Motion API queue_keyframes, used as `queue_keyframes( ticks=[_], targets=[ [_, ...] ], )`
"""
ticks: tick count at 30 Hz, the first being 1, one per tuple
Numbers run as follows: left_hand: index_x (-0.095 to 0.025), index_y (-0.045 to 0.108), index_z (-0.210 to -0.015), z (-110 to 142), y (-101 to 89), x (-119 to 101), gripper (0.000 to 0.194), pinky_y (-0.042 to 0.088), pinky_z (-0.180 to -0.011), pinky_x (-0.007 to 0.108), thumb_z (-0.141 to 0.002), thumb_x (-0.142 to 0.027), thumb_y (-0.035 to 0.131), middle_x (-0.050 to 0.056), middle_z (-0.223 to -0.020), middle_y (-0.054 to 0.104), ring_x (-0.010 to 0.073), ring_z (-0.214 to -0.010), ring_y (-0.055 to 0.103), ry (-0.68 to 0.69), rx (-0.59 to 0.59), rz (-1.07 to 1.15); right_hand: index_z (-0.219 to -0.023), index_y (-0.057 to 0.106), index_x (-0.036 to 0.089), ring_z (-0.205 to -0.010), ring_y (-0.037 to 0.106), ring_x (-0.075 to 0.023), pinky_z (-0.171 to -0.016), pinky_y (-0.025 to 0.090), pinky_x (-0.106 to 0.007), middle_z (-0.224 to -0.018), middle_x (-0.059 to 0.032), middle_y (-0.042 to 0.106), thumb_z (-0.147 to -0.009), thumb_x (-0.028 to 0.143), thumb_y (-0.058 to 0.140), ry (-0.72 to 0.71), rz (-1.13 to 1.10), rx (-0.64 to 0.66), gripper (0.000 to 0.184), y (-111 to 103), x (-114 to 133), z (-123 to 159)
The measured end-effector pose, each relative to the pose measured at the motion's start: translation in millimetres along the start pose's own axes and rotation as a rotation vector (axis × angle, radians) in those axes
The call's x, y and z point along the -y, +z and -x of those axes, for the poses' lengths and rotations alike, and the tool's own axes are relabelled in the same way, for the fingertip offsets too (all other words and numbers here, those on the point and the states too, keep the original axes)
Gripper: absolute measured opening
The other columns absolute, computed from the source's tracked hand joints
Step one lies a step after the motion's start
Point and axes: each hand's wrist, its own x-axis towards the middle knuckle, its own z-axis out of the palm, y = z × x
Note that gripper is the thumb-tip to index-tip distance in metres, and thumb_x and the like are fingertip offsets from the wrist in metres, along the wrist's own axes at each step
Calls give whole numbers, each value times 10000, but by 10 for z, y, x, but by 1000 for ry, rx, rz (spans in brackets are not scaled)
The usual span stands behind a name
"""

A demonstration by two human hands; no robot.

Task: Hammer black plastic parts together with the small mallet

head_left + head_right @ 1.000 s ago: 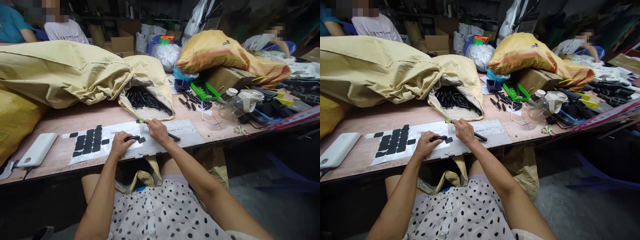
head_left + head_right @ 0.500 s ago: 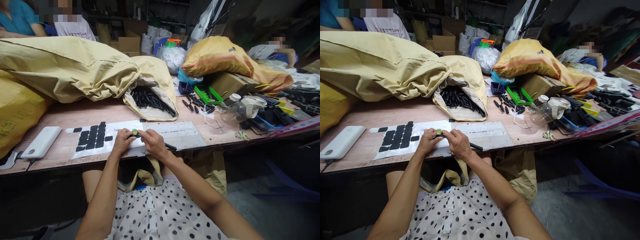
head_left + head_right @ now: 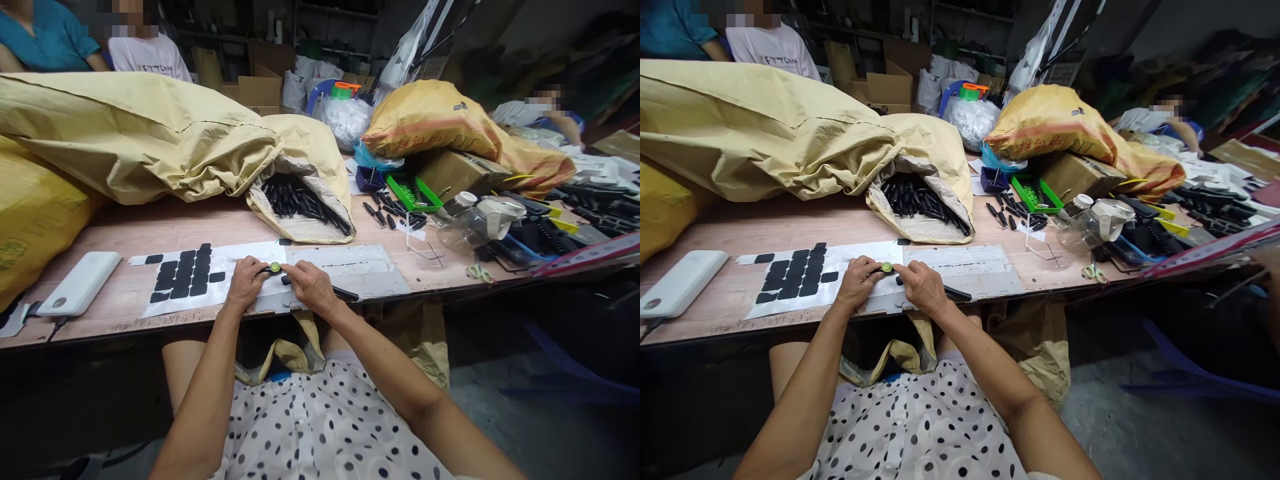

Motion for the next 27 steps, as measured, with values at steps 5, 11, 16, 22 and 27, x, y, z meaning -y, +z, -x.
queue_keyframes(
  ticks=[5, 11, 16, 22, 27],
  targets=[
    [-277, 800, -979, -4, -13, -11, 215, 509, -909, 413, -840, -231, 642, 33, -906, 650, 243, -938, 588, -25, 9, 3, -1330, 693, 313, -956, 625, -182, -823, 487, -235, -980, -39, 699, -1020, 203, 505, 77, -19, -45, 378, -21, -91, -81],
    [-257, 786, -955, -4, -62, -78, 200, 506, -912, 419, -839, -253, 624, 39, -901, 649, 250, -932, 584, -32, 17, 2, -1274, 726, 279, -988, 602, -218, -853, 466, -283, -1030, -75, 706, -1017, 192, 497, 163, 87, -24, 355, -65, -401, -355],
    [-248, 771, -955, 24, -68, -139, 185, 500, -911, 428, -794, -280, 686, 48, -921, 654, 265, -928, 578, -28, -7, -27, -1217, 753, 233, -991, 584, -242, -858, 433, -322, -1045, -113, 689, -1013, 206, 509, 279, 160, 105, 319, 0, -569, -447],
    [-243, 738, -935, -19, -146, -221, 156, 502, -899, 428, -862, -312, 619, 59, -919, 667, 267, -925, 581, -18, 2, -16, -1256, 724, 228, -1021, 551, -249, -874, 406, -330, -1086, -113, 667, -999, 193, 504, 270, 150, 119, 341, 31, -574, -430],
    [-243, 700, -999, 359, -258, -461, 239, 526, -922, 422, -948, -374, 507, 71, -997, 711, 270, -982, 629, 38, -28, 113, -1273, 704, 222, -1043, 536, -258, -861, 399, -338, -1110, -118, 662, -1007, 202, 485, 272, 163, 138, 345, 5, -548, -435]
  ],
)
